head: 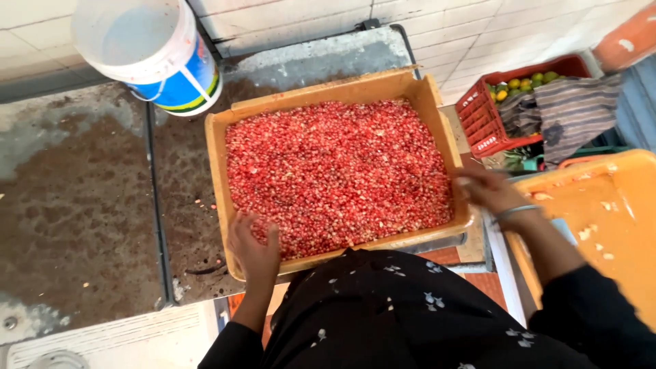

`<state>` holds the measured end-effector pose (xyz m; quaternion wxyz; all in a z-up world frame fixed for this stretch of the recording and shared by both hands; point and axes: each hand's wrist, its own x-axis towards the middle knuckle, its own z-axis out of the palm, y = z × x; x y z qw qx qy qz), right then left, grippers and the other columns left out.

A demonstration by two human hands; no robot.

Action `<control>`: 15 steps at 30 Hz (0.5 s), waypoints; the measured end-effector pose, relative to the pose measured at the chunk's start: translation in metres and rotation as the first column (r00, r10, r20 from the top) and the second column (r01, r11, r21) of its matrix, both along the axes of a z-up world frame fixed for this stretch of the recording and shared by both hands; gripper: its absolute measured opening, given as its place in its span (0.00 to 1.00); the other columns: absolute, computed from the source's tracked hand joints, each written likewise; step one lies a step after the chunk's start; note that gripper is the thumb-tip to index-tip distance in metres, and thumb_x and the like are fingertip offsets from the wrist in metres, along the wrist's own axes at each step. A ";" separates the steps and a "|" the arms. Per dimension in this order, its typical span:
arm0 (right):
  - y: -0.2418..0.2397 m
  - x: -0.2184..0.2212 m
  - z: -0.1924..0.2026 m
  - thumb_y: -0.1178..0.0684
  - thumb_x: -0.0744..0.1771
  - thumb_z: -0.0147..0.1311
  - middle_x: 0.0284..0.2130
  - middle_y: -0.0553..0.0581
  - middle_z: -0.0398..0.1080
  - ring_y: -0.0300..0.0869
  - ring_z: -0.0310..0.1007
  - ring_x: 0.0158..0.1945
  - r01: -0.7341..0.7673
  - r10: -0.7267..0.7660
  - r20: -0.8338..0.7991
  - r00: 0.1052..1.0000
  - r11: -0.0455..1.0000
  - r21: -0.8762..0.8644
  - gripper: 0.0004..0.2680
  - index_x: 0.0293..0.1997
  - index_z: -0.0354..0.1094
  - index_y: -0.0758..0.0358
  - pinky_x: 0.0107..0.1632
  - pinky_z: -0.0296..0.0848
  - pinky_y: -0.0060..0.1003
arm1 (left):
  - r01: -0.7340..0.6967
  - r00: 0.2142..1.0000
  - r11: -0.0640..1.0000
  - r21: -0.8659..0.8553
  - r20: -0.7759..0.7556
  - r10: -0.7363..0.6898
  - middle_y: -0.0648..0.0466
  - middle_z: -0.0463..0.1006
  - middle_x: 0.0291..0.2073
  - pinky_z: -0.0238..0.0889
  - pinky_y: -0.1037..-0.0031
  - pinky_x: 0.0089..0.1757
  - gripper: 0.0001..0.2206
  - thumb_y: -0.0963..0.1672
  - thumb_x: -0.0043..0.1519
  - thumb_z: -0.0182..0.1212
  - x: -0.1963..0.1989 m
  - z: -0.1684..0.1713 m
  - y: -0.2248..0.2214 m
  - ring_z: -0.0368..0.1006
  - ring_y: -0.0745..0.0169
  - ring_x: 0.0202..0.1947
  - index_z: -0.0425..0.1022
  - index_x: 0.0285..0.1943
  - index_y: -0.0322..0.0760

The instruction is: The person sorts red fruit seeds in a large yellow tray by hand, picking out debris and transferring the seeds into a white bucket. A second person is visible cutting yellow fruit nearby.

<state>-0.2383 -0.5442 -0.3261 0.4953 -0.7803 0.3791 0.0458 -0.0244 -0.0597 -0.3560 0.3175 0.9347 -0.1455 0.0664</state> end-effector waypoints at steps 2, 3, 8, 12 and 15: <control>0.039 0.024 -0.025 0.41 0.69 0.56 0.43 0.51 0.68 0.40 0.67 0.43 0.114 -0.139 0.039 0.990 0.921 0.371 0.19 0.65 0.67 0.59 0.47 0.72 0.39 | -0.107 0.994 0.977 -0.187 -0.026 0.104 0.37 0.66 0.65 0.51 0.56 0.63 0.23 0.51 0.65 0.61 0.015 -0.007 0.000 0.60 0.41 0.66 0.68 0.62 0.30; 0.050 0.029 -0.032 0.39 0.69 0.54 0.48 0.51 0.66 0.41 0.67 0.48 0.253 -0.283 -0.018 0.959 0.824 0.508 0.21 0.68 0.63 0.57 0.51 0.70 0.41 | -0.301 0.899 0.919 -0.255 -0.396 0.185 0.38 0.65 0.67 0.53 0.57 0.63 0.27 0.53 0.66 0.55 0.020 0.004 -0.006 0.61 0.44 0.67 0.62 0.68 0.32; 0.087 0.071 -0.032 0.31 0.67 0.44 0.67 0.47 0.62 0.41 0.61 0.66 0.435 -0.485 -0.123 0.866 0.609 0.663 0.26 0.73 0.54 0.47 0.63 0.59 0.47 | -0.488 0.717 0.753 -0.441 -0.695 0.057 0.42 0.57 0.74 0.49 0.59 0.67 0.35 0.58 0.69 0.45 0.050 -0.032 -0.008 0.55 0.50 0.73 0.49 0.78 0.33; 0.098 0.113 -0.039 0.20 0.64 0.37 0.77 0.51 0.45 0.48 0.43 0.77 0.359 -0.404 -0.104 0.909 0.628 0.691 0.35 0.77 0.43 0.47 0.73 0.42 0.55 | -0.540 0.554 0.607 -0.583 -0.789 -0.265 0.46 0.55 0.77 0.47 0.57 0.67 0.39 0.62 0.64 0.42 0.070 -0.036 -0.010 0.52 0.49 0.75 0.47 0.80 0.40; 0.121 0.153 -0.012 0.15 0.61 0.31 0.79 0.54 0.33 0.53 0.30 0.80 0.402 -0.344 -0.223 0.912 0.644 0.650 0.40 0.79 0.33 0.41 0.74 0.33 0.66 | -0.604 0.341 0.636 -0.480 -0.877 -0.338 0.47 0.46 0.79 0.43 0.49 0.67 0.47 0.68 0.57 0.37 0.081 -0.021 -0.026 0.45 0.45 0.77 0.38 0.81 0.45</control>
